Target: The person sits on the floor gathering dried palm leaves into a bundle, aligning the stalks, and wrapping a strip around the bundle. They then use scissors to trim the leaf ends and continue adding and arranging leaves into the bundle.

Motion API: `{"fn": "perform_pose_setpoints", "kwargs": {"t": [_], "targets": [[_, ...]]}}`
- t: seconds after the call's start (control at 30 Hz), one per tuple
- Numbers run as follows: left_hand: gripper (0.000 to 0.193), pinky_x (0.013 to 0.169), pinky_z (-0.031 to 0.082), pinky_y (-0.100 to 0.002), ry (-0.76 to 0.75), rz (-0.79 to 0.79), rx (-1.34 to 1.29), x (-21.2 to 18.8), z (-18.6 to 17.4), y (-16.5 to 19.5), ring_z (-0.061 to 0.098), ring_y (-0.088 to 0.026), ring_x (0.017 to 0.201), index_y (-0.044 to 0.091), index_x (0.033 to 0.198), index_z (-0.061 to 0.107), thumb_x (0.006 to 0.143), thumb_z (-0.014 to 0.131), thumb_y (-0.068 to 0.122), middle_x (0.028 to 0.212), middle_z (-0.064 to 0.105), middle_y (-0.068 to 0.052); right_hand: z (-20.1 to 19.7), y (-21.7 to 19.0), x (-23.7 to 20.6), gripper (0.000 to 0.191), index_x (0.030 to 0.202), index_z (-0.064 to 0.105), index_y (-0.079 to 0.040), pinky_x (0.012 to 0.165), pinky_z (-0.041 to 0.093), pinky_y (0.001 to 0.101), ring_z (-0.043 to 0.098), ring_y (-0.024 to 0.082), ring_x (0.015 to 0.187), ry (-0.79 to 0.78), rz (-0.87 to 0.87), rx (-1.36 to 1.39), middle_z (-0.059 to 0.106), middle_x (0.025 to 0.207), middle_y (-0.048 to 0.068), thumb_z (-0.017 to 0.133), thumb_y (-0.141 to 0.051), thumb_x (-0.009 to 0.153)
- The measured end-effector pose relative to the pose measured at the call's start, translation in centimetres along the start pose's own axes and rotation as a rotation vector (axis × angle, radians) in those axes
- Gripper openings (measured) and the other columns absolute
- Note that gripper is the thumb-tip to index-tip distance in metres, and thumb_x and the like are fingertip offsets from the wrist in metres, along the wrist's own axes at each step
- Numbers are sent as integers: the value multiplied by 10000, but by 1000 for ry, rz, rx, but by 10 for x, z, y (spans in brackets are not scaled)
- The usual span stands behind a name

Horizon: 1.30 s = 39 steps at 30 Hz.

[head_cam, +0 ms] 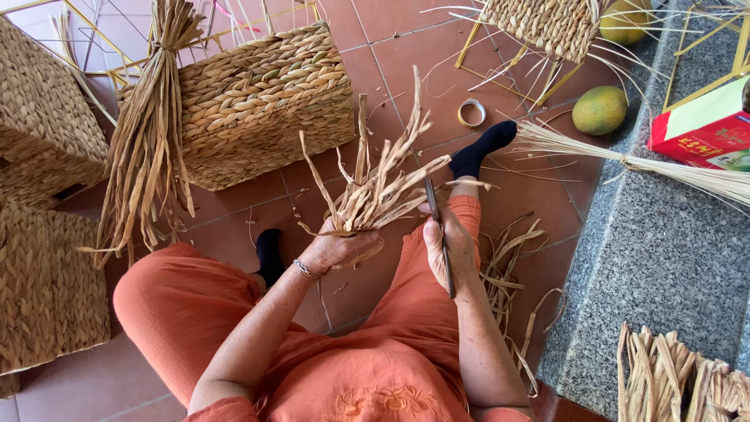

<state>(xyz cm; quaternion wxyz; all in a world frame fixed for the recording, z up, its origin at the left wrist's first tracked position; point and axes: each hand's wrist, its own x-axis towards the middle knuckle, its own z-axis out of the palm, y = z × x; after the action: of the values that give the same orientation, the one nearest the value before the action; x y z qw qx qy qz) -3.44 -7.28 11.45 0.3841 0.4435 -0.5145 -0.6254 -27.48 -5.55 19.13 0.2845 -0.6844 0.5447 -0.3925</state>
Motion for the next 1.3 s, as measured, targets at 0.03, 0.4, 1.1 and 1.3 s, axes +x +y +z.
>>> {"fn": "perform_pose_setpoints", "kwargs": {"t": [0.03, 0.4, 1.1, 1.3], "targets": [[248, 572, 548, -252, -8, 10, 28, -1, 0, 1, 622, -62, 743, 82, 1112, 692, 881, 775, 117, 870, 690, 33, -1, 0, 1, 685, 1285, 626, -54, 726, 541, 326, 673, 172, 815, 10, -24, 4, 662, 929, 71, 353, -647, 1079], [150, 719, 593, -244, -37, 101, 37, 0, 0, -17, 652, -44, 853, 47, 1065, 732, 930, 787, 82, 934, 725, 22, 0, 14, -8, 571, 1099, 675, -60, 497, 393, 312, 508, 119, 503, 61, 27, 98, 487, 585, -3, 343, -524, 1111], [213, 587, 519, -409, 240, 103, 683, 4, 6, -15, 681, -290, 646, 192, 1041, 687, 876, 792, 274, 680, 683, -64, -17, -7, 2, 495, 1204, 623, -30, 677, 503, 409, 612, 277, 727, 182, -306, -448, 598, 867, 102, 497, -495, 1088], [205, 573, 511, -424, 276, 126, 717, 3, 6, -13, 670, -327, 658, 211, 1036, 702, 873, 793, 295, 675, 677, -76, -11, 7, -11, 471, 1075, 677, -69, 501, 471, 342, 603, 153, 521, 135, -16, -105, 604, 629, 30, 436, -474, 1093]]}}
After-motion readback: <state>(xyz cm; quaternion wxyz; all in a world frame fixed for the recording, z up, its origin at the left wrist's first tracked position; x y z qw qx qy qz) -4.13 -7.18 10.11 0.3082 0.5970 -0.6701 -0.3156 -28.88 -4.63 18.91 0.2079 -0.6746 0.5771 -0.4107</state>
